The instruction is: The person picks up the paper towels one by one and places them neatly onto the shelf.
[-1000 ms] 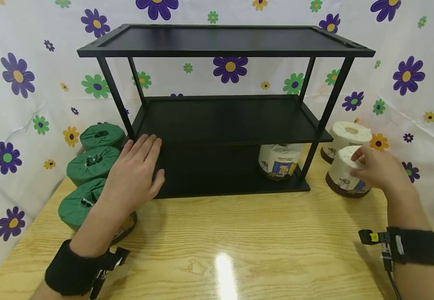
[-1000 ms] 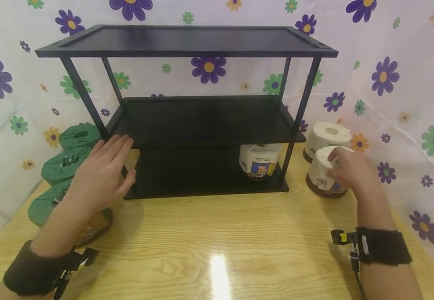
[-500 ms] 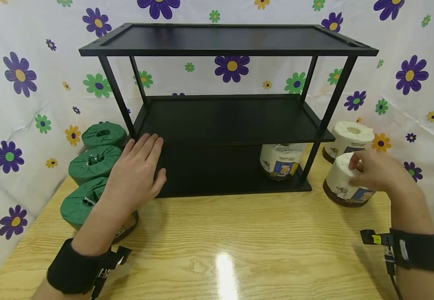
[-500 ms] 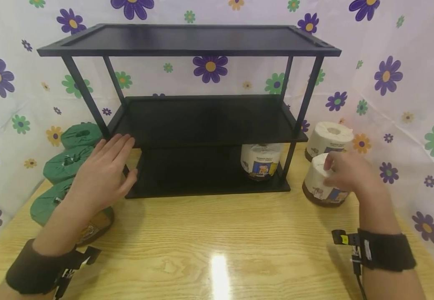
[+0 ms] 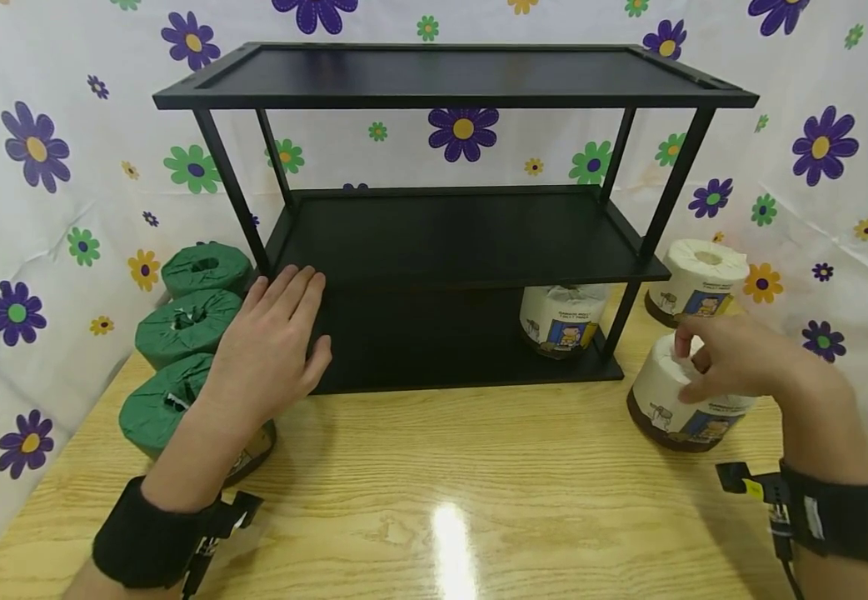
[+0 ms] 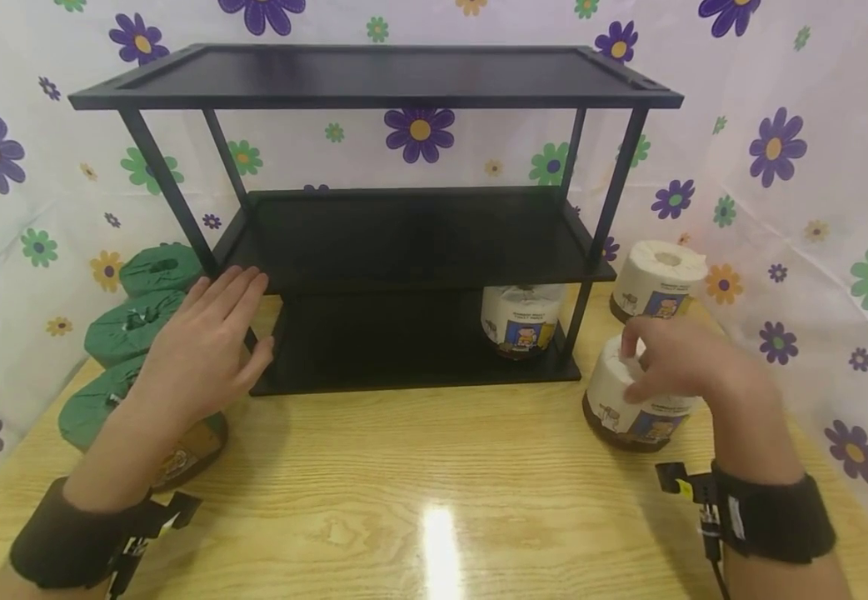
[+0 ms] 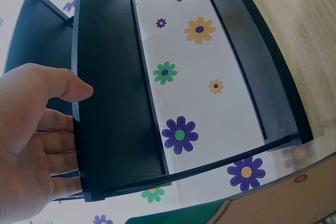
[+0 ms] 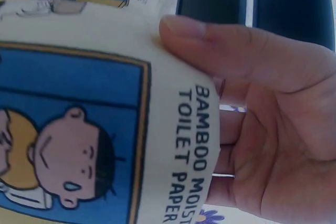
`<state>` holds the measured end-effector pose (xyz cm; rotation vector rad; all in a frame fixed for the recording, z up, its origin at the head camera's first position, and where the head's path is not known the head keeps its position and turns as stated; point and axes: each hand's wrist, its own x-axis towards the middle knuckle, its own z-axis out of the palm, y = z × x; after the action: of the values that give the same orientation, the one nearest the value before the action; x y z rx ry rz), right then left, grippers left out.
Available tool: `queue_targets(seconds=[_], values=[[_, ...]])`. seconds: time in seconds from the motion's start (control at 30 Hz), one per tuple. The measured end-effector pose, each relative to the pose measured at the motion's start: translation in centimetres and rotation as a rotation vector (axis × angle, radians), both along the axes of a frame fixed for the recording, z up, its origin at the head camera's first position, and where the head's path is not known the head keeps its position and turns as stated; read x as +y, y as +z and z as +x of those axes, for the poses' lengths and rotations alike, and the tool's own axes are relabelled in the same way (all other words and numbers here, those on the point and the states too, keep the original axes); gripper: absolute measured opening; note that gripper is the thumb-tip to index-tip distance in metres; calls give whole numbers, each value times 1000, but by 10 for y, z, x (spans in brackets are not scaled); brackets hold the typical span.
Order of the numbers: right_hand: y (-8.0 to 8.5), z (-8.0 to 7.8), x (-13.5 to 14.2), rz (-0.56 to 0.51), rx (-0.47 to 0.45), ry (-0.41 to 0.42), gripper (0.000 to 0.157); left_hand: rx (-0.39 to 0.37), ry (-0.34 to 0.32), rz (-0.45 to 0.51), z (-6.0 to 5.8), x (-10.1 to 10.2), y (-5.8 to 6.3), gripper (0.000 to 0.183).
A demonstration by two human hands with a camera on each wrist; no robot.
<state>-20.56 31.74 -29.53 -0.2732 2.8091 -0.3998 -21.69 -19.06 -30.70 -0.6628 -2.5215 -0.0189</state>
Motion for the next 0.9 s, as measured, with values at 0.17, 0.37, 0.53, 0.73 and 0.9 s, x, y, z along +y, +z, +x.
queue_targets(seconds=[0.17,0.37,0.53,0.73,0.9], values=[[2,4,-11,5,-15,21,56,-11,6,-1,0,1,1,62],[4,7,-22,12,-38,72,56,-17,12,-6,0,1,0,63],[4,12,-35,5,-22,119,54,-18,10,-2,0,1,0,62],[3,16,-52,-13,10,181,48,-7,4,-1,1,1,1,62],[3,19,-62,-31,45,239,44,-9,12,-8,1,1,1,62]])
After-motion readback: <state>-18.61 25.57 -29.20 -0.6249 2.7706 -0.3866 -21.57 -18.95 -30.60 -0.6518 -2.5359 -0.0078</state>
